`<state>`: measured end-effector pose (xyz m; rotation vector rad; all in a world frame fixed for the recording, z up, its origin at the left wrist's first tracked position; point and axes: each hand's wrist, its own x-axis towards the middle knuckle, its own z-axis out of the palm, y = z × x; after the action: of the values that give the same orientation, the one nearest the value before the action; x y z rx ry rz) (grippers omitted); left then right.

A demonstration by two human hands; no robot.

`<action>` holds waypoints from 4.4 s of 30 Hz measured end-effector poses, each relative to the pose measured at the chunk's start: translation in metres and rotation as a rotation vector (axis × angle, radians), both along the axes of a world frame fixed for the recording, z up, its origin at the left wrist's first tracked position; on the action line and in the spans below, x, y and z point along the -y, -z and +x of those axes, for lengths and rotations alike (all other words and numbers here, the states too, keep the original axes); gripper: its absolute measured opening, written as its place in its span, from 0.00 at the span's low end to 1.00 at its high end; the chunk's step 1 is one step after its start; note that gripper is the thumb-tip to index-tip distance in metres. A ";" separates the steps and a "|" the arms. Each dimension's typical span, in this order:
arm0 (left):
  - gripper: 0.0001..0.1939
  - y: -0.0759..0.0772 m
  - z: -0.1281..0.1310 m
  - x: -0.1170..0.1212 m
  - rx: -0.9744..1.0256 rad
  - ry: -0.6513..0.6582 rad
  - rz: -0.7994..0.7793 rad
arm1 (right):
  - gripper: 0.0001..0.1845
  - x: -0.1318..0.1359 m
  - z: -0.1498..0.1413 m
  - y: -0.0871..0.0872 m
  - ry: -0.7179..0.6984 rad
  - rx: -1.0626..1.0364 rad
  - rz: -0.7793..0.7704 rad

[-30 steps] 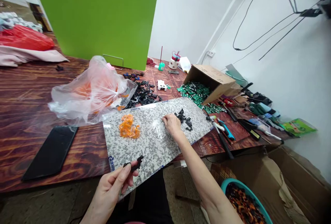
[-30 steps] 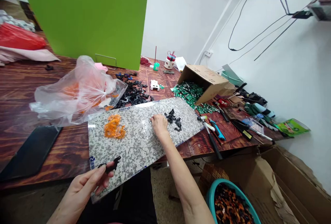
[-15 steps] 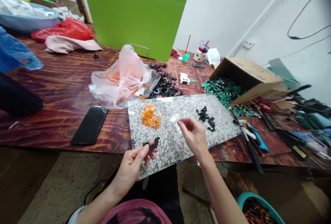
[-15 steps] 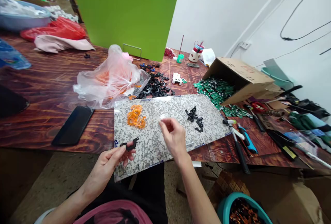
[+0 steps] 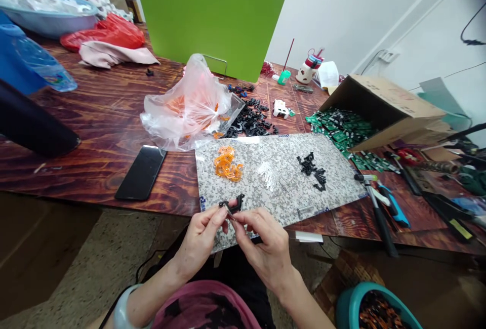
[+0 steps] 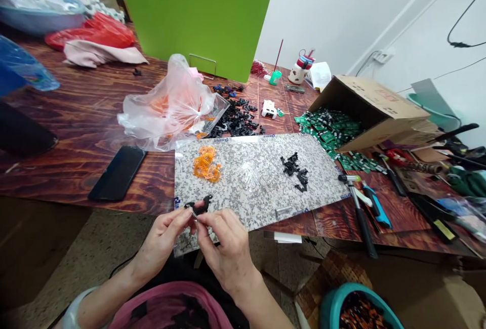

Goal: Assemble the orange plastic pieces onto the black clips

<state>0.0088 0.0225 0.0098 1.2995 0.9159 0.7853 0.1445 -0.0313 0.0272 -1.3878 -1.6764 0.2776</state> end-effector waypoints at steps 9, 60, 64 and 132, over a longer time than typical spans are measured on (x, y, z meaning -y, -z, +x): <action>0.17 -0.006 -0.001 0.001 0.007 -0.001 0.041 | 0.07 0.002 -0.002 0.003 0.034 0.041 0.015; 0.19 -0.012 -0.018 -0.001 -0.329 0.409 0.268 | 0.12 -0.009 0.034 -0.016 -0.231 0.601 -0.281; 0.16 -0.007 -0.016 -0.005 -0.167 0.343 -0.011 | 0.16 0.000 0.041 0.001 -0.128 0.495 -0.072; 0.11 0.009 -0.006 0.009 -0.006 0.243 0.008 | 0.09 0.005 0.013 0.002 0.007 -0.650 -0.475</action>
<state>0.0027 0.0131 0.0011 1.3907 0.7427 0.5962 0.1575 -0.0362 0.0255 -1.4243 -1.0934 1.0552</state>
